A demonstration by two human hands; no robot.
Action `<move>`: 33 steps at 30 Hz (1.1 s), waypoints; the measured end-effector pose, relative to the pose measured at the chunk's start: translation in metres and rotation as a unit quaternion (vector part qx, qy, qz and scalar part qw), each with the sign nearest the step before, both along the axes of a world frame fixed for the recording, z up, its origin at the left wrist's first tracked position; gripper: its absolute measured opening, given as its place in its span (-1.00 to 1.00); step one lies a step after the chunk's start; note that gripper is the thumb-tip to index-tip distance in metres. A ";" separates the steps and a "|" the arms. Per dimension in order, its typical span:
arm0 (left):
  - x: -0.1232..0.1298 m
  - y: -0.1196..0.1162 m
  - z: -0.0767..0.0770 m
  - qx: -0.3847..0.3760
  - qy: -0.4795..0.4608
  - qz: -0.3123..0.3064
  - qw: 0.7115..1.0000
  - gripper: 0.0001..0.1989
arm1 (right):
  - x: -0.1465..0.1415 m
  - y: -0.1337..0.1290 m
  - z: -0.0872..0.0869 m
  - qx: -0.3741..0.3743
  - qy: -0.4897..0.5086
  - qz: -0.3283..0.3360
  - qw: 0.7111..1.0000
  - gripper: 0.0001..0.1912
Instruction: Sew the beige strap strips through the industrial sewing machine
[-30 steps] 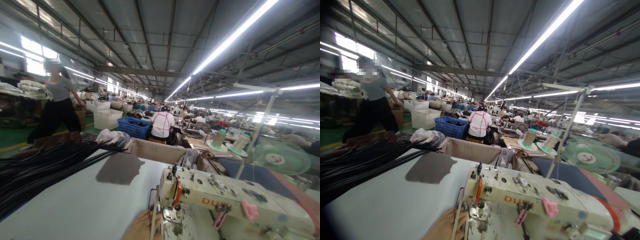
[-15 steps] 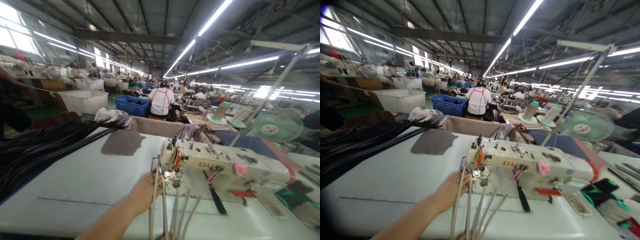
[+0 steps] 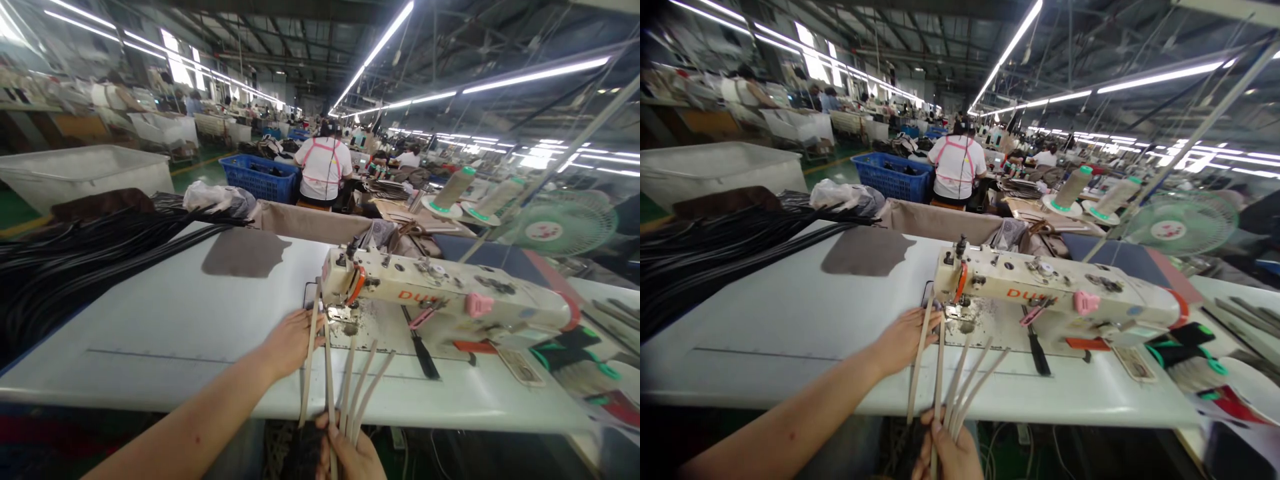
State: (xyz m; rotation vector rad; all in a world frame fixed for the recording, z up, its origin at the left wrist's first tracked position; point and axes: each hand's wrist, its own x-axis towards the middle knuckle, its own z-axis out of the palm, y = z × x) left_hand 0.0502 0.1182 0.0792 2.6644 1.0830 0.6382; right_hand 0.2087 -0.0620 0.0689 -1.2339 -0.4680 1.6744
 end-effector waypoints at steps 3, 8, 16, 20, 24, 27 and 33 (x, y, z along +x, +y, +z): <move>0.000 0.000 -0.001 0.005 -0.002 0.001 1.000 -0.59 | 0.000 0.000 -0.001 0.006 -0.007 0.007 1.000 -0.41; 0.000 0.002 -0.003 0.013 -0.009 -0.005 1.000 -0.58 | 0.001 -0.001 0.002 -0.005 -0.031 0.009 0.999 -0.39; 0.001 0.002 -0.006 0.025 -0.014 0.003 1.000 -0.56 | 0.001 -0.003 0.006 -0.026 -0.051 0.000 0.998 -0.39; 0.000 0.003 -0.005 0.030 -0.022 -0.007 0.999 -0.56 | 0.001 -0.002 0.004 -0.024 -0.054 0.002 0.998 -0.41; -0.001 0.004 -0.006 0.033 -0.023 -0.008 0.999 -0.55 | 0.001 -0.002 0.003 -0.023 -0.062 0.002 0.998 -0.40; 0.000 0.004 -0.008 0.033 -0.032 -0.009 0.999 -0.55 | 0.001 -0.002 0.004 -0.023 -0.075 0.002 0.997 -0.38; 0.001 0.004 -0.011 0.034 -0.033 0.008 0.999 -0.52 | 0.000 -0.001 0.005 -0.030 -0.073 0.000 0.997 -0.37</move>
